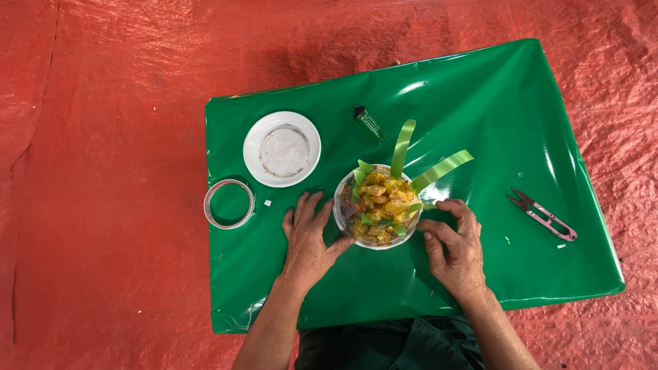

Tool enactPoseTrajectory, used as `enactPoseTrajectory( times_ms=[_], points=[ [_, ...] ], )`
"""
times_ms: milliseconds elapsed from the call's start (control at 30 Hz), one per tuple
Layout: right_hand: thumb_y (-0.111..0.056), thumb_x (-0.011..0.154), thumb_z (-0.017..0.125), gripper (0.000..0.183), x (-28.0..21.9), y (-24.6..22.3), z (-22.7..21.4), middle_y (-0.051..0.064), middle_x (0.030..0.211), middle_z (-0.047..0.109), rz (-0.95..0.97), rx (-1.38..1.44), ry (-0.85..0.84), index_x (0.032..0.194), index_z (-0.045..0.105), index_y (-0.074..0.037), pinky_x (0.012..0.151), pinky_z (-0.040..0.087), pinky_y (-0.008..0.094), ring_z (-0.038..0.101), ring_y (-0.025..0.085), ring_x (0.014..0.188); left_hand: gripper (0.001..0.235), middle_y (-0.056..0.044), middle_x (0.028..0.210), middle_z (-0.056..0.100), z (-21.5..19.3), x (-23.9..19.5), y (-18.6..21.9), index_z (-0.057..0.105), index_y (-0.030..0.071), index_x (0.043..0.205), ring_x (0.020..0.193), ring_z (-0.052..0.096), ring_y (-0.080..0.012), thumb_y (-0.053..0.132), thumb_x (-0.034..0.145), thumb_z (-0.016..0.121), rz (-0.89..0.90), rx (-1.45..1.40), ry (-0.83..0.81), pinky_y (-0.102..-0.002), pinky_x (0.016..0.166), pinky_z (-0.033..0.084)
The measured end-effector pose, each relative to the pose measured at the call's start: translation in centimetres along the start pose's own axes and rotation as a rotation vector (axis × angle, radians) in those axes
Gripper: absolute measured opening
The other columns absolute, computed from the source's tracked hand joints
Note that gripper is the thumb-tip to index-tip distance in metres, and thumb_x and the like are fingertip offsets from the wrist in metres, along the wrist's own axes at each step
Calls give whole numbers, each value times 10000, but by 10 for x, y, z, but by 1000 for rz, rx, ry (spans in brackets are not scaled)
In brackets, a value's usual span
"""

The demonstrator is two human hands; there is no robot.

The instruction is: Arranging candies in a decorative bowl with ribbons and preparing double-sided tape for assembly.

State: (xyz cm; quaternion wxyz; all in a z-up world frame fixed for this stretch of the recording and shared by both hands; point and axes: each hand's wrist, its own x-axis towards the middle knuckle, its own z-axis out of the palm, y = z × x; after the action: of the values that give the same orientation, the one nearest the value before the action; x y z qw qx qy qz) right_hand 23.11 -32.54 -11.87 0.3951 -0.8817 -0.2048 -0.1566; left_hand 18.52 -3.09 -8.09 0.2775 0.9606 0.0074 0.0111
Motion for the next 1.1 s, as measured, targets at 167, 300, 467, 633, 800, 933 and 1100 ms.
enactPoseTrajectory(
  times_ms=[167,300,467,633,800,933,1100],
  points=[
    [-251,990,590,187,6,-8,-1,86,1387,545,-44,-49,-18,1057,755,-306,1039,383,423,466,374,1452,798,-175,1598,349,0,0,-2,527,85,1483,1544,241,-417,600,912,741,5,-2,8,-768,1156,164],
    [-241,995,581,210,5,-6,-1,87,1393,549,-48,-41,-36,1096,753,-307,1038,387,428,470,370,1448,782,-184,1586,363,1,-1,-2,540,73,1473,1537,253,-428,572,911,758,5,-19,14,-761,1156,162],
    [-160,987,595,210,0,-1,-2,83,1313,566,-12,7,-5,1052,759,-275,1028,399,423,506,376,1402,749,-191,1581,368,-2,-2,1,550,66,1459,1528,269,-440,539,920,766,14,-63,47,-764,1154,170],
    [-136,968,627,178,-2,5,2,43,1233,581,28,-8,11,998,753,-258,978,431,415,558,346,1332,277,-117,1440,513,-7,-4,6,721,161,1194,1492,371,-426,325,974,762,82,-204,205,-743,1153,232],
    [-135,957,636,175,-1,2,2,43,1230,581,10,-32,-7,1001,756,-255,974,436,412,561,341,1326,139,-46,1362,567,6,-5,-4,750,204,1060,1470,433,-364,309,970,771,81,-219,285,-687,1161,282],
    [-109,958,624,185,0,0,1,78,1231,576,-12,-28,-18,1027,747,-229,978,434,415,553,353,1323,100,-9,1318,595,13,-3,-5,757,222,1010,1457,462,-325,311,967,773,91,-232,327,-637,1163,304],
    [-103,956,627,190,-2,4,5,81,1231,587,-13,-35,-12,1032,751,-223,983,437,416,554,356,1327,106,8,1224,642,27,4,-7,768,237,915,1405,524,-314,334,931,808,79,-265,386,-609,1139,312]
  ],
)
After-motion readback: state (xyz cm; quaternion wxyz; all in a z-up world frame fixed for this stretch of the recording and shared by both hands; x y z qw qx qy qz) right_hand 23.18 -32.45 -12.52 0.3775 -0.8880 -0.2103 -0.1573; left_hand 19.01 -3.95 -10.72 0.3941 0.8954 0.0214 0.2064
